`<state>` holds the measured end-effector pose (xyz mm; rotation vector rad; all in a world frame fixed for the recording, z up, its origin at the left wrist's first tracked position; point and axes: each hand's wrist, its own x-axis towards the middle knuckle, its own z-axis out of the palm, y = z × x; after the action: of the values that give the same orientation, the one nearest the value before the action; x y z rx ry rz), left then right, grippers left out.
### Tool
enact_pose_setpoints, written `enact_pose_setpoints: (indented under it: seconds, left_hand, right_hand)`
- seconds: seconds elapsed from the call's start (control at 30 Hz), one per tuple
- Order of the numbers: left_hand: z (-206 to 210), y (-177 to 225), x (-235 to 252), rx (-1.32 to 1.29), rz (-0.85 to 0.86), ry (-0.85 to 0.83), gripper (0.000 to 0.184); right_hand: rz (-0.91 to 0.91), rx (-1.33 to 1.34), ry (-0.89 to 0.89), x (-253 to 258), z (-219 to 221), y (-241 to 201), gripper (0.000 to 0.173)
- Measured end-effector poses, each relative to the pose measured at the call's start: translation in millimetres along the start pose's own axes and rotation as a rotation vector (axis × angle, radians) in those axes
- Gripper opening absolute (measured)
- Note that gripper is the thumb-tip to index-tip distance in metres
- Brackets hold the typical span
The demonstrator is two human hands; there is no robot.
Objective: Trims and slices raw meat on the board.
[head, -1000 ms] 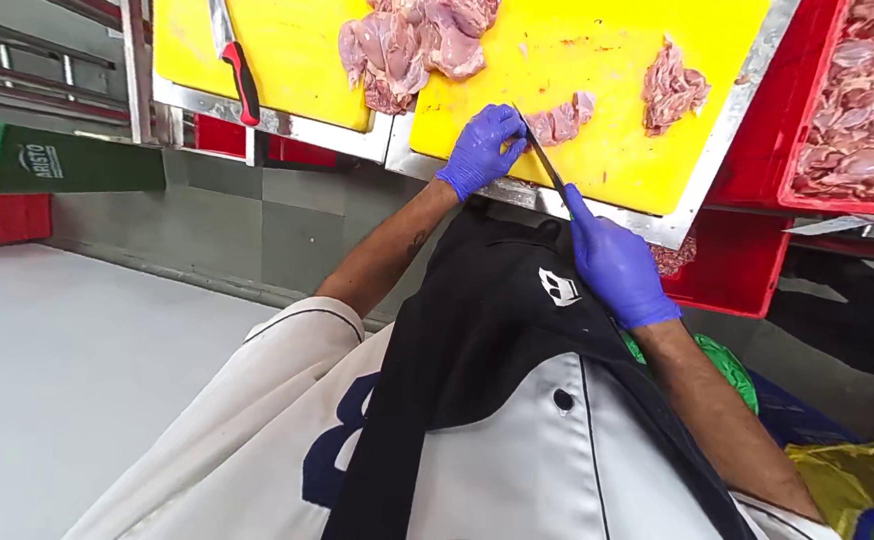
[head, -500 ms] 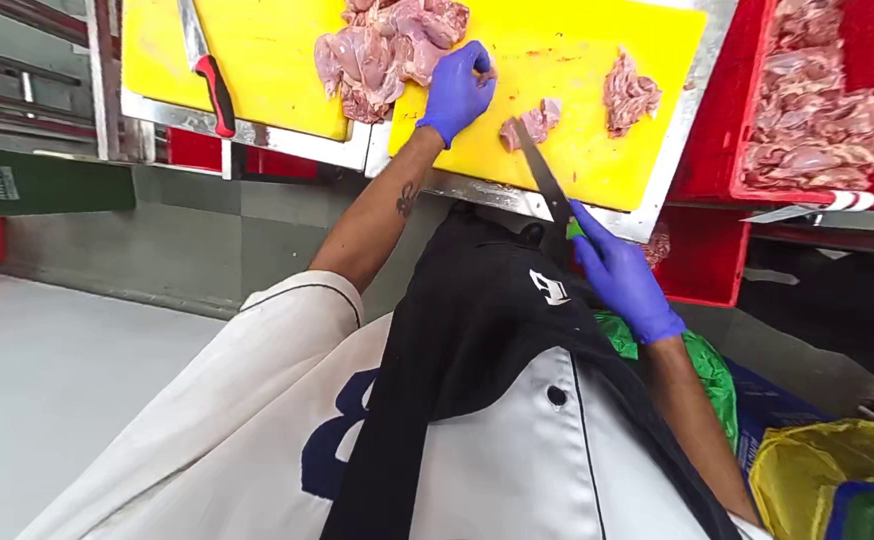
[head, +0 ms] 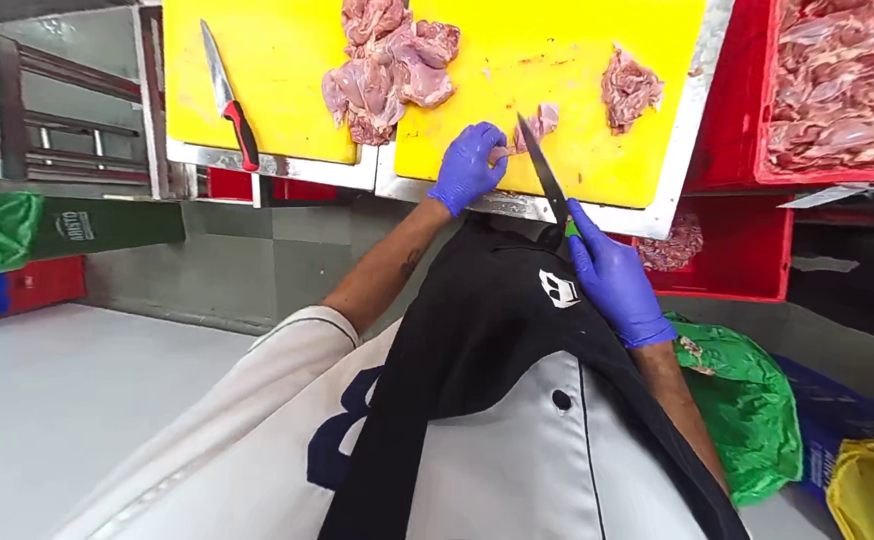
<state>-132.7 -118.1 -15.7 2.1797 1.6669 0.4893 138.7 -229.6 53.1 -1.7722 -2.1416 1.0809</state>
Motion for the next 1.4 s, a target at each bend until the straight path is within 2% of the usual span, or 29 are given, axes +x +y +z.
enact_pose_setpoints:
  seconds: [0.1,0.2,0.27,0.37,0.43,0.47,0.53,0.63,0.67,0.73,0.83,0.9,0.93,1.0,1.07,1.13,1.2,1.23,1.27,1.3,1.33,1.37,1.4]
  left_hand:
    - [2,3,-3,0.002,-0.008,0.055,0.021]
    - [-5,5,0,-0.013,-0.013,0.031,0.021]
    - [-9,-5,13,-0.020,-0.073,0.036,0.023]
    - [-28,-26,43,-0.002,-0.240,0.014,0.026]
    - [-32,-35,61,-0.083,-0.291,0.038,0.030]
    - [-31,-35,66,-0.150,-0.259,0.020,0.036]
    - [-24,-19,69,-0.234,-0.072,-0.120,0.045]
    - [-1,22,56,-0.076,0.194,-0.299,0.027]
    - [2,31,48,-0.053,0.209,-0.345,0.021]
    - [-4,26,44,-0.142,0.152,-0.367,0.022]
    - [-22,12,72,-0.369,-0.023,-0.237,0.038]
    - [-17,15,98,-0.357,0.021,-0.225,0.045]
    - [-9,19,105,-0.275,0.101,-0.292,0.044]
    - [1,40,106,-0.036,0.293,-0.446,0.029]
    - [1,57,93,0.113,0.452,-0.601,0.026]
    - [-4,58,83,0.072,0.579,-0.754,0.026]
    - [-15,52,92,-0.135,0.598,-0.850,0.030]
    - [-27,51,104,-0.250,0.542,-0.838,0.031]
    - [-44,49,120,-0.354,0.443,-0.753,0.032]
    - [-60,42,140,-0.426,0.320,-0.577,0.037]
    - [-70,32,162,-0.407,0.182,-0.330,0.044]
    - [-79,18,183,-0.289,0.053,-0.083,0.048]
    - [-92,4,199,-0.153,-0.062,0.079,0.046]
  right_hand:
    - [-0.023,-0.174,-0.073,28,8,-17,0.052]
    - [-0.061,-0.161,-0.025,76,20,-29,0.054]
    - [-0.073,-0.154,-0.019,88,23,-31,0.055]
    - [-0.006,-0.169,-0.112,43,15,-18,0.053]
    - [0.022,-0.148,-0.158,0,-1,0,0.052]
    - [0.026,-0.107,-0.167,-18,-10,8,0.051]
    - [0.042,-0.002,-0.133,-42,-25,20,0.050]
    - [0.099,0.091,0.039,-48,-35,30,0.050]
    - [0.124,0.111,0.083,-48,-38,32,0.050]
    - [0.150,0.177,0.165,-44,-42,34,0.051]
    - [0.161,0.341,0.227,-44,-43,31,0.051]
    - [0.173,0.398,0.232,-42,-39,32,0.052]
    - [0.172,0.407,0.227,-40,-36,34,0.052]
    - [0.166,0.404,0.214,-37,-33,36,0.052]
    - [0.165,0.402,0.201,-36,-28,38,0.052]
    - [0.173,0.409,0.193,-39,-24,41,0.053]
    - [0.174,0.446,0.210,-41,-21,42,0.053]
    - [0.171,0.459,0.218,-41,-20,43,0.053]
    - [0.162,0.467,0.221,-40,-20,44,0.053]
    - [0.154,0.462,0.216,-37,-20,46,0.053]
    - [0.148,0.444,0.206,-36,-20,47,0.053]
    - [0.141,0.424,0.196,-35,-19,48,0.052]
    - [0.134,0.399,0.187,-33,-19,47,0.052]
